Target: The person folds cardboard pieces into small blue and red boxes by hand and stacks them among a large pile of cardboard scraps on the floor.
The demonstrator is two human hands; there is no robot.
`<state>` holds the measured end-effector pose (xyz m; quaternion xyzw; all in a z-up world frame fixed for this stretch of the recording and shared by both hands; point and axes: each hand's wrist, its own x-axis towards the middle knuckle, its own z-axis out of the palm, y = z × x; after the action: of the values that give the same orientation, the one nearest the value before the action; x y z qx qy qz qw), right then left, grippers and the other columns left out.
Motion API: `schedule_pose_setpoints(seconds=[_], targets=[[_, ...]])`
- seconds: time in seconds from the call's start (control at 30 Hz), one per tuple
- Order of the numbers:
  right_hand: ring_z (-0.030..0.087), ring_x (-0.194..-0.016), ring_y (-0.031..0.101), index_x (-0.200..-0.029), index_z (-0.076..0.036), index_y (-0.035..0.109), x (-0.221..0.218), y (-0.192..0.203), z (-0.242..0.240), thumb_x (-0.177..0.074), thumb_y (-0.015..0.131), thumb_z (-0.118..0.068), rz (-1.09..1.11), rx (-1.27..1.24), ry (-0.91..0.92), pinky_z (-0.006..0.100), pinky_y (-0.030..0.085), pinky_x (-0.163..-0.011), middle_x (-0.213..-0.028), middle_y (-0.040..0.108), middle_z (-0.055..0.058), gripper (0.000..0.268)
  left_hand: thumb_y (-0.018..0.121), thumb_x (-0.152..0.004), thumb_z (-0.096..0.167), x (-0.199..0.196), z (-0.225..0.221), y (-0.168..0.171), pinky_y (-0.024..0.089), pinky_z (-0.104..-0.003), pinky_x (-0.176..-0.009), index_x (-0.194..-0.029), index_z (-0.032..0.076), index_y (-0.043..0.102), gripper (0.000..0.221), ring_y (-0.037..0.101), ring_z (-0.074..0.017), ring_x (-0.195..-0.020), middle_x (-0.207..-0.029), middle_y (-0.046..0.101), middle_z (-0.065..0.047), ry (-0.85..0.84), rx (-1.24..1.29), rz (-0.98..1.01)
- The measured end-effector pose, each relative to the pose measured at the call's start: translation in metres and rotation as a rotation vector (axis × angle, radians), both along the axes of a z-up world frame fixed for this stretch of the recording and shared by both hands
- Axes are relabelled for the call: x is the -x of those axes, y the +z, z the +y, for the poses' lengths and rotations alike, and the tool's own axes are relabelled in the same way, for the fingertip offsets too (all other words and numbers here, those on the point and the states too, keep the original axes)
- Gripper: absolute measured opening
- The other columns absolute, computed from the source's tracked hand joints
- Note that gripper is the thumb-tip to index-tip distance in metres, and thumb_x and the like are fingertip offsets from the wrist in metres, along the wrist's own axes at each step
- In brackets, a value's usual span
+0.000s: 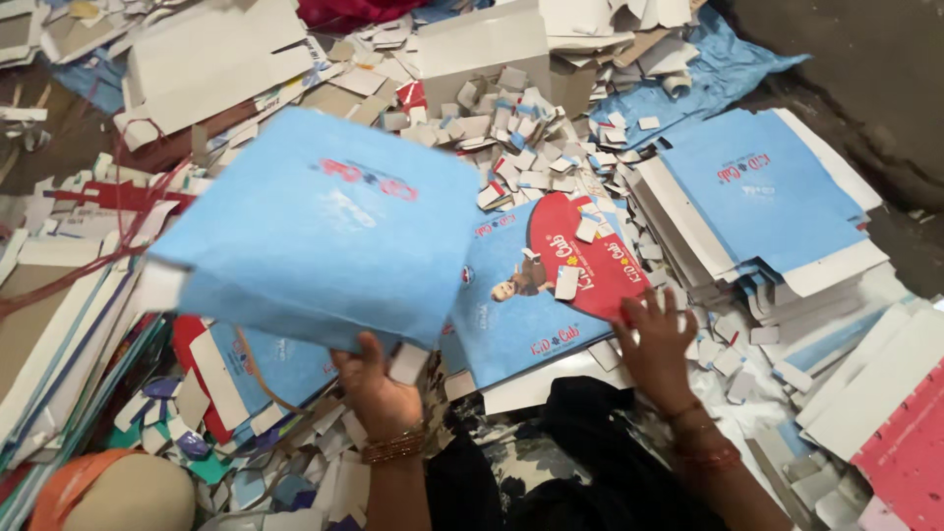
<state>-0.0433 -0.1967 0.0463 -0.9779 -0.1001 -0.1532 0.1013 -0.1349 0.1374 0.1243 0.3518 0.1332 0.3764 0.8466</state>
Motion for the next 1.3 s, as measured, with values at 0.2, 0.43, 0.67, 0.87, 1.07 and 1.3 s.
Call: schedule_pose_setpoints(seconds=[0.2,0.43,0.67,0.87,1.07,1.3], targets=[[0.032,-0.126,0.062,-0.142,-0.013,0.056,-0.021,0.063,0.022,-0.097,0.061,-0.039,0.714,-1.315,0.465,0.049,0.048,-0.108,-0.139,0.064,0.011,0.052,0.076,-0.093,0.023,0.004,-0.027,-0.01,0.053,-0.041,-0.102,-0.141,0.004,0.053,0.057,0.063,-0.0242,-0.115,-0.124,0.065,-0.009,-0.222,0.024,-0.025],[0.027,-0.117,0.065,-0.137,-0.014,0.057,0.003,0.035,0.071,-0.093,0.056,-0.022,1.067,-2.222,0.076,0.048,0.054,-0.099,-0.13,0.067,0.007,0.044,0.079,-0.078,0.02,0.026,-0.032,-0.016,0.059,-0.041,-0.092,-0.126,-0.002,0.056,0.058,0.068,-0.028,-0.107,-0.114,0.069,-0.014,-0.669,0.051,0.102],[0.028,-0.1,0.074,-0.125,0.003,0.061,0.013,0.002,0.074,-0.103,0.058,-0.013,0.816,-1.203,0.339,0.042,0.059,-0.09,-0.112,0.07,0.017,0.027,0.071,-0.097,0.029,0.018,-0.062,-0.035,0.057,-0.04,-0.092,-0.126,-0.005,0.064,0.045,0.069,-0.0281,-0.105,-0.115,0.073,-0.014,-0.449,-0.516,0.426],[0.021,-0.099,0.069,-0.132,-0.004,0.047,0.049,-0.005,0.1,-0.086,0.076,-0.013,0.902,-1.015,0.62,0.035,0.061,-0.084,-0.117,0.064,0.016,0.055,0.06,-0.104,0.042,0.019,-0.089,-0.024,0.043,-0.05,-0.111,-0.152,-0.006,0.035,0.072,0.044,-0.0408,-0.134,-0.144,0.042,-0.028,-0.368,-0.765,0.247],[0.013,-0.106,0.067,-0.137,-0.009,0.057,0.048,0.053,0.08,-0.087,0.072,-0.02,1.248,-1.085,0.63,0.03,0.053,-0.087,-0.121,0.07,0.007,0.054,0.046,-0.106,0.058,0.014,-0.078,-0.008,0.024,-0.052,-0.135,-0.167,0.002,0.029,0.085,0.02,-0.0362,-0.164,-0.176,0.019,-0.021,-0.613,-1.214,-0.007],[0.019,-0.06,0.065,-0.101,0.011,0.07,0.03,0.041,0.08,-0.098,0.065,-0.021,1.274,-1.281,0.449,0.032,0.052,-0.058,-0.073,0.07,0.013,0.033,0.059,-0.112,0.053,0.028,-0.066,-0.04,0.053,-0.038,-0.102,-0.129,0.003,0.056,0.053,0.063,-0.024,-0.109,-0.122,0.06,-0.013,-1.107,-0.079,-0.308]])
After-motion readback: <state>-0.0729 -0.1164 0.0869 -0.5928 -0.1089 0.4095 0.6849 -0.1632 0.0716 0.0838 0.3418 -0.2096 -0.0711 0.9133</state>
